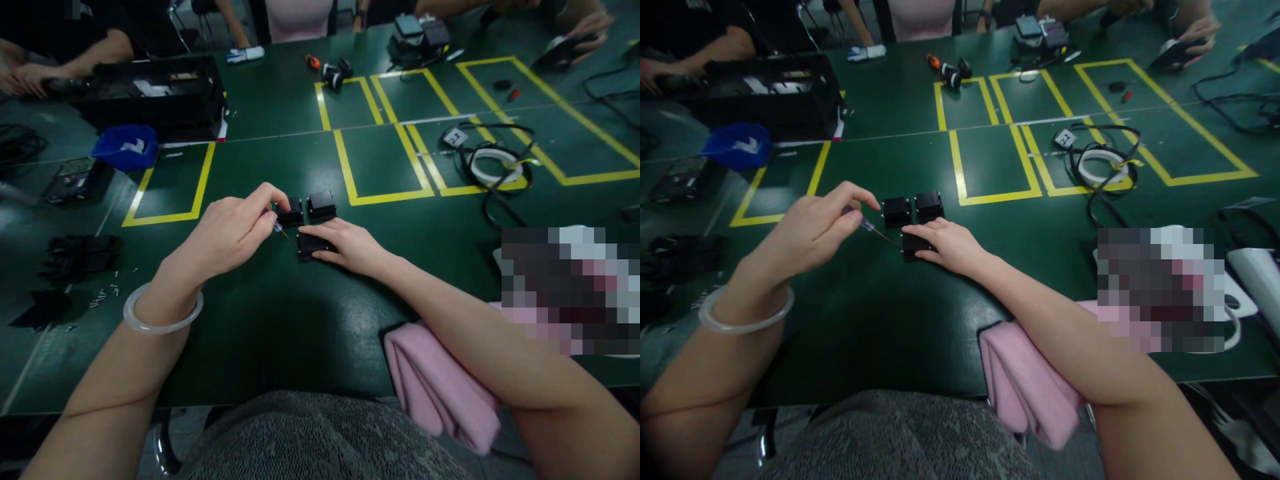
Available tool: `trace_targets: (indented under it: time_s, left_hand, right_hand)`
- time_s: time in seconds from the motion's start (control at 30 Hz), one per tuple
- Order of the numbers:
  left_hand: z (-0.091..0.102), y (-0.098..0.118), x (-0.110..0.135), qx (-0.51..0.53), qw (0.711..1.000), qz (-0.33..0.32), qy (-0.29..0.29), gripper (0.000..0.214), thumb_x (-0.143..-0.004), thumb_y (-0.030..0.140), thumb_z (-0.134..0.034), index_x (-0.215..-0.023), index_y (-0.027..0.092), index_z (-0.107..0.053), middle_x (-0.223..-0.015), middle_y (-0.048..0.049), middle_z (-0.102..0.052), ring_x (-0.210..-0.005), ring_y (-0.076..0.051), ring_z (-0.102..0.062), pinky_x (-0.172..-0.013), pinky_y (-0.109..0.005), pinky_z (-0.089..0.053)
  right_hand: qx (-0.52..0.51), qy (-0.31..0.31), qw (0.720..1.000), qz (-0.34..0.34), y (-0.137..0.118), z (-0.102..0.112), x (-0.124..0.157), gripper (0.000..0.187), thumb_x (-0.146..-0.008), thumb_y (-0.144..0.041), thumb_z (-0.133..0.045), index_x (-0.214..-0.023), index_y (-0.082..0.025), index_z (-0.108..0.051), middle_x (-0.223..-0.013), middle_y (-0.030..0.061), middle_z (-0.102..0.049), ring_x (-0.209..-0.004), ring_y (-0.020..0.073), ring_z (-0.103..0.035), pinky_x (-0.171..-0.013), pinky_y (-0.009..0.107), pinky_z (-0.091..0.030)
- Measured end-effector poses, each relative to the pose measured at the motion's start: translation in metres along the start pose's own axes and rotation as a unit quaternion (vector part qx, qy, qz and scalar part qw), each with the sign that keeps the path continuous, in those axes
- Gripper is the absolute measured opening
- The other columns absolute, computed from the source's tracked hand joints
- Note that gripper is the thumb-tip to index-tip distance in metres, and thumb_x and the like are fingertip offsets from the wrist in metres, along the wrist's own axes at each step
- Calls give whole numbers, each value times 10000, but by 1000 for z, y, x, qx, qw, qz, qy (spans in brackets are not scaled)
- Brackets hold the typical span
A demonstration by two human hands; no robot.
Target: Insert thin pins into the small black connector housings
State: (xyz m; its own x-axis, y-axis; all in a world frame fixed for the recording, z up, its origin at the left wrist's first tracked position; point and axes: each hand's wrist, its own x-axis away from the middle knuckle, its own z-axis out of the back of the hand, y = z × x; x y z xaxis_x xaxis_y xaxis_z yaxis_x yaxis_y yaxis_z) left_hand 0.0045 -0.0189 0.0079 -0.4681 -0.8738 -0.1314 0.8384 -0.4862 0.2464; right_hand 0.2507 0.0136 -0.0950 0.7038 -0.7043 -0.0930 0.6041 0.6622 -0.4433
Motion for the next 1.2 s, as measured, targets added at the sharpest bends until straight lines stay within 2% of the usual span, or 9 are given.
trace_targets:
  time_s: [0.3,0.5,0.83,1.03,1.2]
  left_hand:
    - [4,4,-2,0,1000,5,-9,353,-1045,337,-428,-1236,175,-676,-700,10,-607,-576,-151,-544,-601,-284,-363]
    - [2,2,-2,-11,1000,-7,5,388,-1043,320,-371,-1215,165,-682,-810,-29,-671,-682,-176,-598,-672,-301,-425]
    - [3,3,-1,8,1000,2,-6,433,-1057,360,-414,-1320,168,-699,-818,-28,-705,-674,-172,-621,-632,-285,-366]
    - [1,0,0,10,1000,-10,-1,453,-1051,354,-387,-1358,183,-673,-911,-35,-744,-716,-176,-624,-684,-292,-410]
    - [1,2,-1,7,1000,4,5,458,-1059,372,-394,-1386,192,-659,-863,-24,-733,-670,-166,-610,-660,-281,-394]
  right_hand:
    - [-3,1,1000,-2,1,0,0,564,-1025,-290,-687,-1578,-255,-581,-1416,123,-740,-1281,327,-674,-1065,492,-569]
    - [-3,6,1000,2,2,-1,0,567,-1022,-289,-690,-1578,-267,-580,-1403,117,-745,-1258,318,-681,-1046,476,-573]
    - [-10,0,1000,-2,0,0,0,563,-1025,-280,-688,-1577,-246,-586,-1422,137,-736,-1285,333,-674,-1070,506,-566]
    - [-3,7,1000,5,3,-1,0,560,-1028,-296,-680,-1578,-260,-581,-1404,118,-745,-1270,322,-676,-1053,483,-570]
    - [-2,9,1000,7,3,-1,0,558,-1028,-302,-680,-1577,-273,-581,-1403,113,-745,-1268,320,-678,-1054,489,-574]
